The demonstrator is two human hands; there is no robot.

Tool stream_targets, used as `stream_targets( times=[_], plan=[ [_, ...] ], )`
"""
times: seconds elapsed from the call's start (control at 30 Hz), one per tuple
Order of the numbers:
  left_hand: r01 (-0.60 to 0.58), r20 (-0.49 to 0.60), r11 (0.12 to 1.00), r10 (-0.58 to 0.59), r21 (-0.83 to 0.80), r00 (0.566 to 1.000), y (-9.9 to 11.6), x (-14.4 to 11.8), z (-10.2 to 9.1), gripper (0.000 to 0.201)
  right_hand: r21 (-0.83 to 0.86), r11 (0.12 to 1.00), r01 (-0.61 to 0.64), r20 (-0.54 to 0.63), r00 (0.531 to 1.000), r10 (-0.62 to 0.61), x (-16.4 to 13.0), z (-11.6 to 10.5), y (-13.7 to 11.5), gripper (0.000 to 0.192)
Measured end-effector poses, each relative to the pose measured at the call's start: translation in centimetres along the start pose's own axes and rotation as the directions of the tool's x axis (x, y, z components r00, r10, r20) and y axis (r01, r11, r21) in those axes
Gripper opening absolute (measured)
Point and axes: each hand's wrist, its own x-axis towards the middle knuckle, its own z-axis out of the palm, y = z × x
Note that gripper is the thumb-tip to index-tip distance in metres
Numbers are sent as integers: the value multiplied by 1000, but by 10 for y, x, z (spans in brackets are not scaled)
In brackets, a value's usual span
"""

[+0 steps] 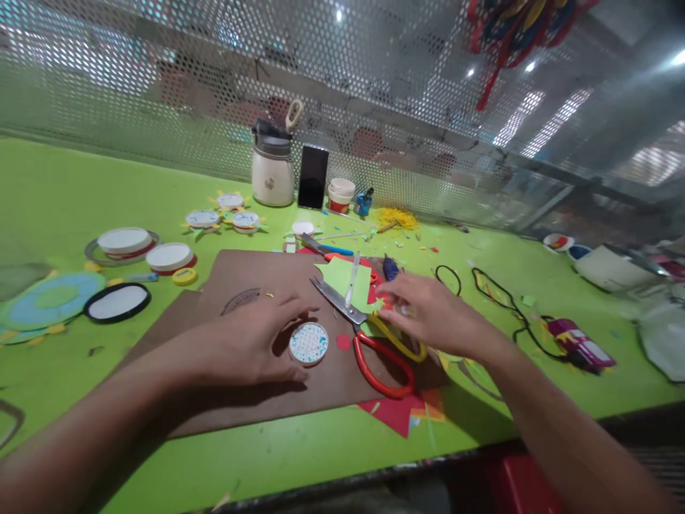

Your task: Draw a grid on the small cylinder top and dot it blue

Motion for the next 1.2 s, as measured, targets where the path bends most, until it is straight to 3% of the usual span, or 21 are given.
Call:
stream_targets(
  times=[0.13, 0.23, 0.37, 0.5, 0.7, 0.93, 1.07, 1.2],
  plan=[
    [-16, 100, 998, 10, 61, 995, 3, 3, 4, 69, 13, 1000, -16, 247, 969, 12, -12, 27, 10, 45],
    [2, 117, 998, -9, 62, 993, 6, 4, 6, 60, -11, 999, -41, 305, 952, 42, -18, 34, 1, 60],
    [26, 122, 998, -33, 59, 992, 10, 5, 4, 43, -21, 997, -68, 293, 954, 71, -18, 40, -5, 69],
    [25, 128, 999, -31, 46, 991, 9, 5, 3, 42, 44, 993, -111, 262, 960, 96, -21, 51, 0, 76],
    [15, 121, 1000, -16, 12, 992, 3, 4, -2, 43, 139, 971, -195, 141, 974, 176, -24, 61, 7, 62],
    [72, -8, 991, -73, -114, 997, 8, -2, -8, 31, 247, 944, -216, 139, 973, 186, -31, 55, 5, 60],
    [75, -61, 976, -89, -206, 994, 19, -9, -20, 31, 469, 858, -210, 151, 976, 157, -36, 45, 4, 56],
    [64, -100, 961, -94, -268, 991, 25, -13, -27, 29, 768, 613, -186, 156, 982, 102, -38, 38, 6, 52]
  ],
)
